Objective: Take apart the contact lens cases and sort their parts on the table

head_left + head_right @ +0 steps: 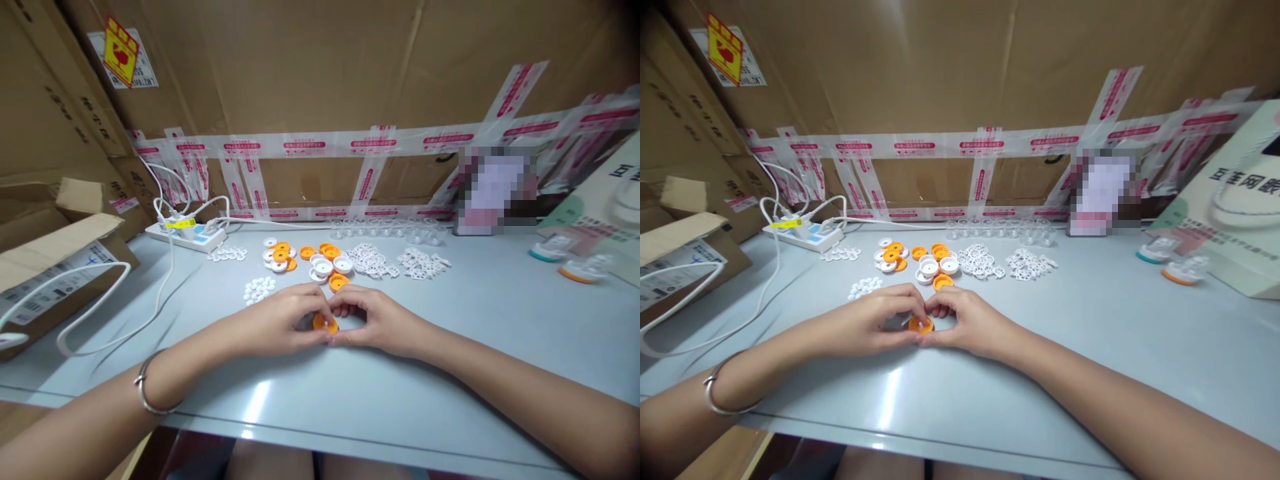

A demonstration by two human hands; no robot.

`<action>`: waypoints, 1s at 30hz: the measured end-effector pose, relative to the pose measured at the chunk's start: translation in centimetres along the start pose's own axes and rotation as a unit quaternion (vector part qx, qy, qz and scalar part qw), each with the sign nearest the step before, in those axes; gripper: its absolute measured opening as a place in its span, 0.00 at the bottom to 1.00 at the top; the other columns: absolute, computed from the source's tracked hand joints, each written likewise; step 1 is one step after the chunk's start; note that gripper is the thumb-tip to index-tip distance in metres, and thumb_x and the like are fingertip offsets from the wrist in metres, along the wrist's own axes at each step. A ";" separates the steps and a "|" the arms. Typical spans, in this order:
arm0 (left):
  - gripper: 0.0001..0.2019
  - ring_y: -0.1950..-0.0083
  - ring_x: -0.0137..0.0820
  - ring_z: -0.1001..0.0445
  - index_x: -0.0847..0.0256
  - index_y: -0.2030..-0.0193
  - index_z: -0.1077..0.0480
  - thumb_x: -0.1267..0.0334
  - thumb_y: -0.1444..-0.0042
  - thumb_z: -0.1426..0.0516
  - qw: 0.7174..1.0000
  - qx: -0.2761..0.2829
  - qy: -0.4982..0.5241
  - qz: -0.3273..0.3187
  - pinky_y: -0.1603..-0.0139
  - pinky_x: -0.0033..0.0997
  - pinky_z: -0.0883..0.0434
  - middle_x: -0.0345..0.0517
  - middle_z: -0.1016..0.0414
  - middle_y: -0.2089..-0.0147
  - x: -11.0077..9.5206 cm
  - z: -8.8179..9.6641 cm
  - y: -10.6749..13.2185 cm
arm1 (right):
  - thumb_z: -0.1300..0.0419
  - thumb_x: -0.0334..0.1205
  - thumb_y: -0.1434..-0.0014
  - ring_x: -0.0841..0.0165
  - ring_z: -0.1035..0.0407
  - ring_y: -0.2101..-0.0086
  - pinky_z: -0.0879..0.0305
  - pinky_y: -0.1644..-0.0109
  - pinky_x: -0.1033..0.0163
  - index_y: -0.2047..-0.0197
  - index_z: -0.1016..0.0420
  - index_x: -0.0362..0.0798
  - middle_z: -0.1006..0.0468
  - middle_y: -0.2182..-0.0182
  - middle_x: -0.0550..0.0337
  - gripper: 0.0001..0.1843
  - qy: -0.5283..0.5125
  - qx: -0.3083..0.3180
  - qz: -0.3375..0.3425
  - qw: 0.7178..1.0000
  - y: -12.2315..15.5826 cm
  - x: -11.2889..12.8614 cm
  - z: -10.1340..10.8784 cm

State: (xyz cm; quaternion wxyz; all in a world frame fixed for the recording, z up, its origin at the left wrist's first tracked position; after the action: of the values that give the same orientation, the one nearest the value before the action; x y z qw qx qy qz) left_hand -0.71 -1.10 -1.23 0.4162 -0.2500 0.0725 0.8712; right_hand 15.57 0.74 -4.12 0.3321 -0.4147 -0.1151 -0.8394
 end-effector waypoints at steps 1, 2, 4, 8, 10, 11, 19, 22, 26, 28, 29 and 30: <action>0.07 0.59 0.30 0.31 0.62 0.61 0.31 0.64 0.47 0.44 1.000 0.004 0.013 0.007 0.57 0.29 0.34 0.47 0.31 0.60 0.0 0.1 0.1 | 0.34 0.45 0.56 0.70 0.36 0.68 0.39 0.63 0.66 0.63 0.26 0.45 0.30 0.70 0.61 0.17 0.000 0.002 -0.001 1.000 0.0 0.0 0.1; 0.08 0.59 0.30 0.31 0.62 0.61 0.31 0.64 0.47 0.44 1.000 0.008 0.019 0.015 0.57 0.29 0.33 0.47 0.31 0.60 0.0 0.2 0.1 | 0.34 0.45 0.56 0.70 0.36 0.67 0.39 0.62 0.65 0.63 0.26 0.46 0.30 0.70 0.61 0.17 0.000 0.005 -0.002 1.000 0.0 0.1 0.1; 0.07 0.60 0.31 0.31 0.62 0.62 0.31 0.65 0.48 0.43 0.999 0.008 0.021 0.024 0.58 0.30 0.33 0.47 0.31 0.60 0.1 0.2 0.1 | 0.33 0.46 0.58 0.69 0.36 0.67 0.38 0.62 0.65 0.63 0.27 0.46 0.30 0.70 0.61 0.19 -0.001 0.015 -0.004 1.000 0.0 0.1 0.2; 0.08 0.59 0.31 0.31 0.61 0.61 0.31 0.64 0.48 0.42 0.998 -0.001 0.057 0.034 0.58 0.30 0.34 0.46 0.29 0.59 -0.1 0.1 0.2 | 0.32 0.47 0.59 0.68 0.36 0.63 0.38 0.58 0.63 0.58 0.29 0.47 0.30 0.66 0.60 0.25 -0.034 0.035 -0.006 0.999 0.1 -0.1 0.5; 0.11 0.57 0.31 0.31 0.59 0.58 0.33 0.63 0.49 0.42 0.995 -0.017 0.091 0.040 0.58 0.30 0.34 0.45 0.29 0.57 -0.2 0.4 0.4 | 0.32 0.47 0.60 0.68 0.36 0.61 0.38 0.55 0.61 0.53 0.32 0.49 0.30 0.62 0.60 0.31 -0.062 0.043 -0.006 0.997 0.2 -0.3 0.7; 0.12 0.56 0.31 0.31 0.58 0.57 0.34 0.63 0.49 0.41 0.993 -0.023 0.105 0.045 0.58 0.30 0.34 0.44 0.29 0.56 -0.1 0.8 0.5 | 0.32 0.47 0.61 0.68 0.36 0.60 0.38 0.54 0.60 0.50 0.34 0.49 0.31 0.61 0.59 0.33 -0.071 0.045 -0.008 0.996 0.3 -0.4 0.8; 0.15 0.54 0.33 0.31 0.62 0.57 0.35 0.58 0.49 0.44 0.968 -0.193 -0.003 0.162 0.56 0.33 0.34 0.49 0.30 0.54 6.5 8.2 0.2 | 0.32 0.48 0.62 0.68 0.37 0.61 0.39 0.51 0.59 0.47 0.37 0.47 0.32 0.62 0.59 0.39 -0.075 0.055 -0.036 0.995 0.4 -0.5 1.0; 0.14 0.54 0.34 0.31 0.63 0.58 0.36 0.59 0.50 0.46 0.962 -0.175 -0.083 0.192 0.54 0.34 0.34 0.49 0.30 0.54 10.5 9.4 -0.8 | 0.32 0.48 0.61 0.68 0.37 0.61 0.39 0.51 0.59 0.47 0.37 0.47 0.32 0.62 0.58 0.38 -0.074 0.054 -0.034 0.995 0.4 -0.5 1.0; 0.14 0.54 0.36 0.30 0.63 0.59 0.36 0.62 0.53 0.46 0.962 -0.139 -0.112 0.207 0.53 0.33 0.34 0.51 0.29 0.55 14.0 8.6 -2.1 | 0.32 0.46 0.60 0.68 0.36 0.61 0.38 0.52 0.59 0.47 0.36 0.47 0.32 0.62 0.58 0.37 -0.066 0.059 -0.029 0.996 0.5 -0.3 1.2; 0.14 0.55 0.36 0.29 0.62 0.59 0.35 0.61 0.54 0.45 0.962 -0.132 -0.113 0.210 0.55 0.32 0.33 0.51 0.28 0.55 14.8 7.9 -2.6 | 0.32 0.46 0.60 0.68 0.36 0.60 0.38 0.51 0.59 0.48 0.35 0.47 0.31 0.61 0.58 0.36 -0.060 0.060 -0.024 0.996 0.5 -0.3 1.4; 0.14 0.56 0.36 0.29 0.62 0.59 0.35 0.61 0.54 0.46 0.962 -0.129 -0.115 0.213 0.56 0.32 0.33 0.50 0.28 0.56 15.0 7.5 -2.8 | 0.32 0.45 0.59 0.68 0.36 0.60 0.37 0.51 0.59 0.48 0.35 0.47 0.31 0.61 0.58 0.35 -0.056 0.059 -0.022 0.996 0.6 -0.3 1.4; 0.14 0.56 0.36 0.29 0.62 0.58 0.36 0.61 0.53 0.46 0.960 -0.128 -0.118 0.217 0.56 0.32 0.32 0.50 0.28 0.56 15.1 7.3 -2.9 | 0.32 0.45 0.59 0.68 0.36 0.60 0.37 0.51 0.59 0.48 0.35 0.48 0.31 0.61 0.58 0.35 -0.051 0.059 -0.022 0.997 0.6 -0.3 1.4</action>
State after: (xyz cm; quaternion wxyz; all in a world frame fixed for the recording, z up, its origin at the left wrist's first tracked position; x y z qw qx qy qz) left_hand -9.26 13.59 -2.17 0.1869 -0.1743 -0.0367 0.9661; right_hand 16.96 1.10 -3.55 0.3315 -0.4337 -0.1904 -0.8160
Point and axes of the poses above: each hand's wrist, its own y-axis away from the middle knuckle, its own z-axis out of the back of the hand, x = y × z, the point moved 2 cm from there along -y, towards the middle knuckle
